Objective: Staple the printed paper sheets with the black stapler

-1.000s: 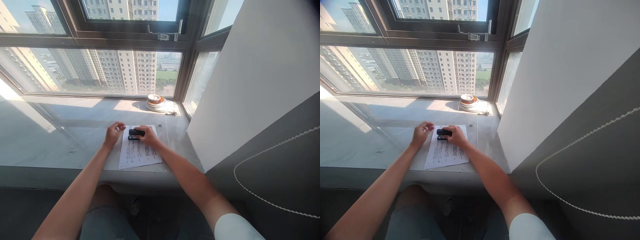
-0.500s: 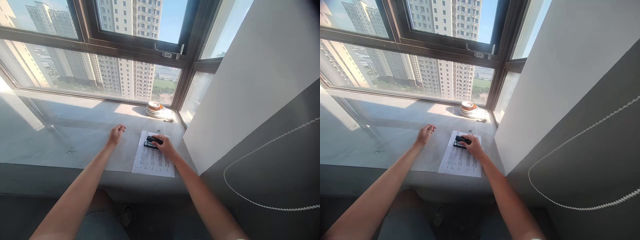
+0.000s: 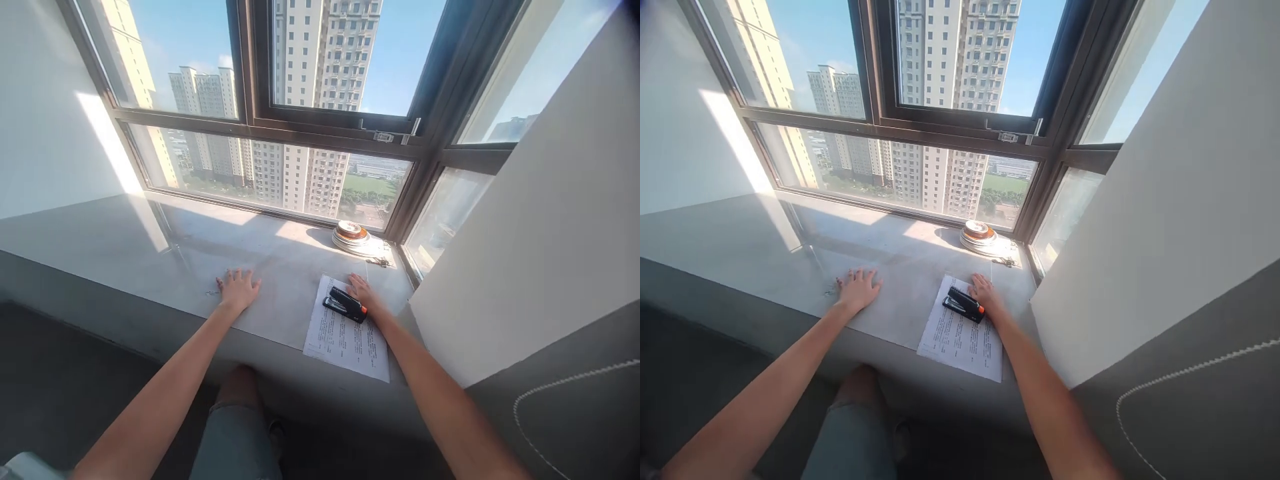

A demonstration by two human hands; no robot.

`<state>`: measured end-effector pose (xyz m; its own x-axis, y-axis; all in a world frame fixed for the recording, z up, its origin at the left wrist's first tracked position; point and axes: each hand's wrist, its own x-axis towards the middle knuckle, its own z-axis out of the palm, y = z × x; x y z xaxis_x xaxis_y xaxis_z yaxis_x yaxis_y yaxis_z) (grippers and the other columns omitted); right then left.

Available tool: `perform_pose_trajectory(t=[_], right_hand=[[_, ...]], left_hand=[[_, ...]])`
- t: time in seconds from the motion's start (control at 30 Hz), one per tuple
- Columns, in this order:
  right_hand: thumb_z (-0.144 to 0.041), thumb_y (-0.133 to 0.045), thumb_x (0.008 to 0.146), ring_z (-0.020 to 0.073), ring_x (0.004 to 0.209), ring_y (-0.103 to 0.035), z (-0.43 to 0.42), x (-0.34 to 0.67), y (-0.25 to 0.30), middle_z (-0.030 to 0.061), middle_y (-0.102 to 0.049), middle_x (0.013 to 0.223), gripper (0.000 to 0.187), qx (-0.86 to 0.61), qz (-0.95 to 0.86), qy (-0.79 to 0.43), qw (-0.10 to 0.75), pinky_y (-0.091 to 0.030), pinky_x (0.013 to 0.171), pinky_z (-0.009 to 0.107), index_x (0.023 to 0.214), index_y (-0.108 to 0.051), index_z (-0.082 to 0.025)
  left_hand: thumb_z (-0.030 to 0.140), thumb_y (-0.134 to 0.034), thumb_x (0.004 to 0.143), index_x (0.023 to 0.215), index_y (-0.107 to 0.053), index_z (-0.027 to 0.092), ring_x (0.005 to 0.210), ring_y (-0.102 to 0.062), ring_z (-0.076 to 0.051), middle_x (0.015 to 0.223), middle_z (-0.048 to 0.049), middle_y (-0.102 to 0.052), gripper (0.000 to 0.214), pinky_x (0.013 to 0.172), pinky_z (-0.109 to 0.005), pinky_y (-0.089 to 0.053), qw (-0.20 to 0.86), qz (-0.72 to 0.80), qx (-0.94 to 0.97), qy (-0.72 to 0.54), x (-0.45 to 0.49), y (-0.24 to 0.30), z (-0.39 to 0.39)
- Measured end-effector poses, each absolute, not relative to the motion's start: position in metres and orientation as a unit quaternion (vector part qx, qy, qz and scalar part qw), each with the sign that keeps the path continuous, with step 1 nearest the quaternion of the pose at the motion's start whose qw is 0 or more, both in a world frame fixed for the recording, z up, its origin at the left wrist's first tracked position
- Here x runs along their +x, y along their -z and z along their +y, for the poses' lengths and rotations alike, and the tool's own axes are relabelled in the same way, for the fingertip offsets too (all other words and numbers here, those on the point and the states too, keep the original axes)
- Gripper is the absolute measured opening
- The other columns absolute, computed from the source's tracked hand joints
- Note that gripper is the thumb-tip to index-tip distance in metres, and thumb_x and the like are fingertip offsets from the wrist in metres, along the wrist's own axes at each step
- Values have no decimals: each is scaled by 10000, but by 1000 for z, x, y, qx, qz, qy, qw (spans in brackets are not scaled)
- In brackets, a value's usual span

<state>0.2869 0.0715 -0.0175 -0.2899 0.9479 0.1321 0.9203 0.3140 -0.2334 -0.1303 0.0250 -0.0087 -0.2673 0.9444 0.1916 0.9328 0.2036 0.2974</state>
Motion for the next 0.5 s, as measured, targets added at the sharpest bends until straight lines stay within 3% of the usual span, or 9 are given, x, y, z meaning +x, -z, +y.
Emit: perform_pose_trajectory(t=[0.13, 0.23, 0.5], right_hand=[[-481, -308, 1076, 252, 1593, -218, 89, 255, 23, 99, -224, 1714, 624, -595, -800, -39, 72, -205, 1281, 538, 1633, -305, -199], [-484, -249, 1086, 245, 1600, -191, 106, 211, 17, 114, -204, 1717, 636, -575, -814, -41, 71, -182, 1274, 582, 1639, -270, -171], [-480, -216, 1091, 264, 1597, -186, 146, 80, 5, 122, -200, 1719, 603, -516, -847, -82, 93, -151, 1230, 694, 1625, -291, -210]], left_hand=[[559, -396, 980, 1535, -487, 325, 1554, -195, -459, 1690, -118, -306, 609, 1183, -746, -127, 42, 754, 640, -145, -156, 9, 12], [555, -369, 994, 1547, -466, 323, 1556, -181, -468, 1693, -110, -301, 608, 1186, -752, -102, 32, 762, 628, -154, -154, 10, 14], [330, -257, 1052, 1440, -493, 219, 1523, -349, -314, 1552, -170, -505, 467, 1237, -595, -201, 60, 778, 570, -257, -162, 15, 22]])
